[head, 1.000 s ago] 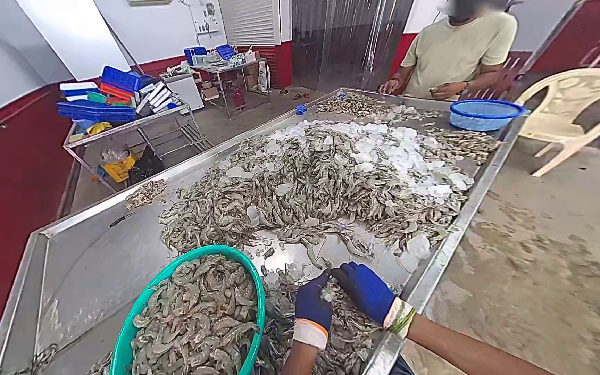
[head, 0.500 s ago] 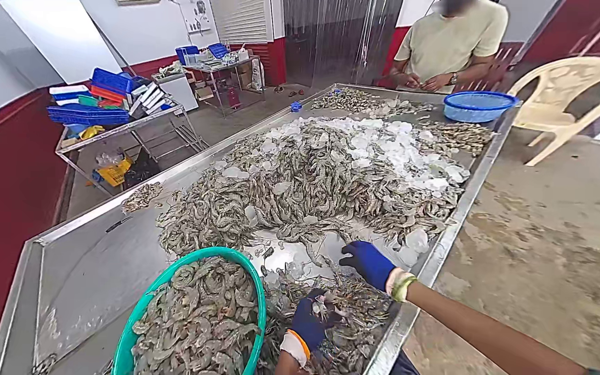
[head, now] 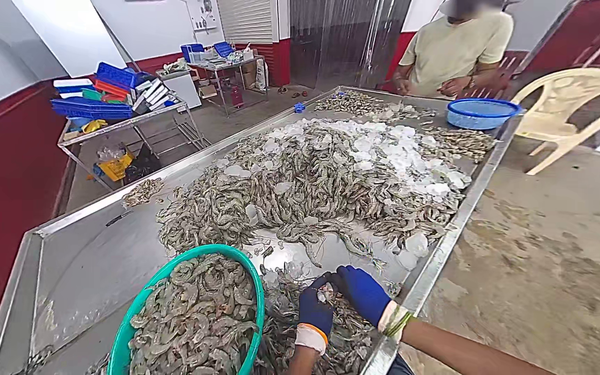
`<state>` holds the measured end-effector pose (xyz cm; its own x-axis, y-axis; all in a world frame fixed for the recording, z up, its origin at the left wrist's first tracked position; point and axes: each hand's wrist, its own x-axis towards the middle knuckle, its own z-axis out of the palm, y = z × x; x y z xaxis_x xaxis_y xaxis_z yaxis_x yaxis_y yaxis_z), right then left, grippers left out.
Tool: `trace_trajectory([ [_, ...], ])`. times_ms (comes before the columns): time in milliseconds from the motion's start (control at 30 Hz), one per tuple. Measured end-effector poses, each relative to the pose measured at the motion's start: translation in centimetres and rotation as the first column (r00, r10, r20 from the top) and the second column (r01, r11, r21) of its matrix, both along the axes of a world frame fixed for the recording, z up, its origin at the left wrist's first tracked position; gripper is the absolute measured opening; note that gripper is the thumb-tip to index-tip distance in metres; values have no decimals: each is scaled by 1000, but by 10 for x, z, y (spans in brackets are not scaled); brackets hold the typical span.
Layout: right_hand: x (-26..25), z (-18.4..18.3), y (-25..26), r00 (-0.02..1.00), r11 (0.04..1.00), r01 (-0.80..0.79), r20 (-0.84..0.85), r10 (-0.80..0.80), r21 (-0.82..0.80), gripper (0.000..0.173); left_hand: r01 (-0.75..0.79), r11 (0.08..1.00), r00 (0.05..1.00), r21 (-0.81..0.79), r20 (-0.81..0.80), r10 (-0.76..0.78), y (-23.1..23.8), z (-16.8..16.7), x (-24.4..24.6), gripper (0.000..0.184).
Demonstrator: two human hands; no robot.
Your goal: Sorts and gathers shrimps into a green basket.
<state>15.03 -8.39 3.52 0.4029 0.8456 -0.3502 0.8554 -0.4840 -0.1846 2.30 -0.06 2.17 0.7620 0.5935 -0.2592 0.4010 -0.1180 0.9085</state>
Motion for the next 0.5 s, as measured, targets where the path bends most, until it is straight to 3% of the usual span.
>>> trace_trajectory([
  [100, -18, 20, 7, 999, 999, 40, 1, -40, -22, 30, -27, 996, 995, 84, -90, 35, -5, 13, 5, 55],
  [233, -17, 20, 1, 993, 997, -62, 97, 66, -47, 20, 139, 984, 958, 110, -265, -105, -2, 22, 1, 47],
  [333, 15, 6, -8, 998, 999, -51, 36, 51, 1, 18, 157, 987, 963, 22, -224, -149, -1, 19, -3, 47],
  [433, 60, -1, -15, 999, 998, 10, -47, -7, 55, 16, 66, 993, 984, -102, -161, -82, 5, 13, -15, 50],
  [500, 66, 7, -18, 996, 976, 30, -93, -10, 217, 29, 28, 990, 990, -141, -133, -47, 11, 14, -21, 49],
])
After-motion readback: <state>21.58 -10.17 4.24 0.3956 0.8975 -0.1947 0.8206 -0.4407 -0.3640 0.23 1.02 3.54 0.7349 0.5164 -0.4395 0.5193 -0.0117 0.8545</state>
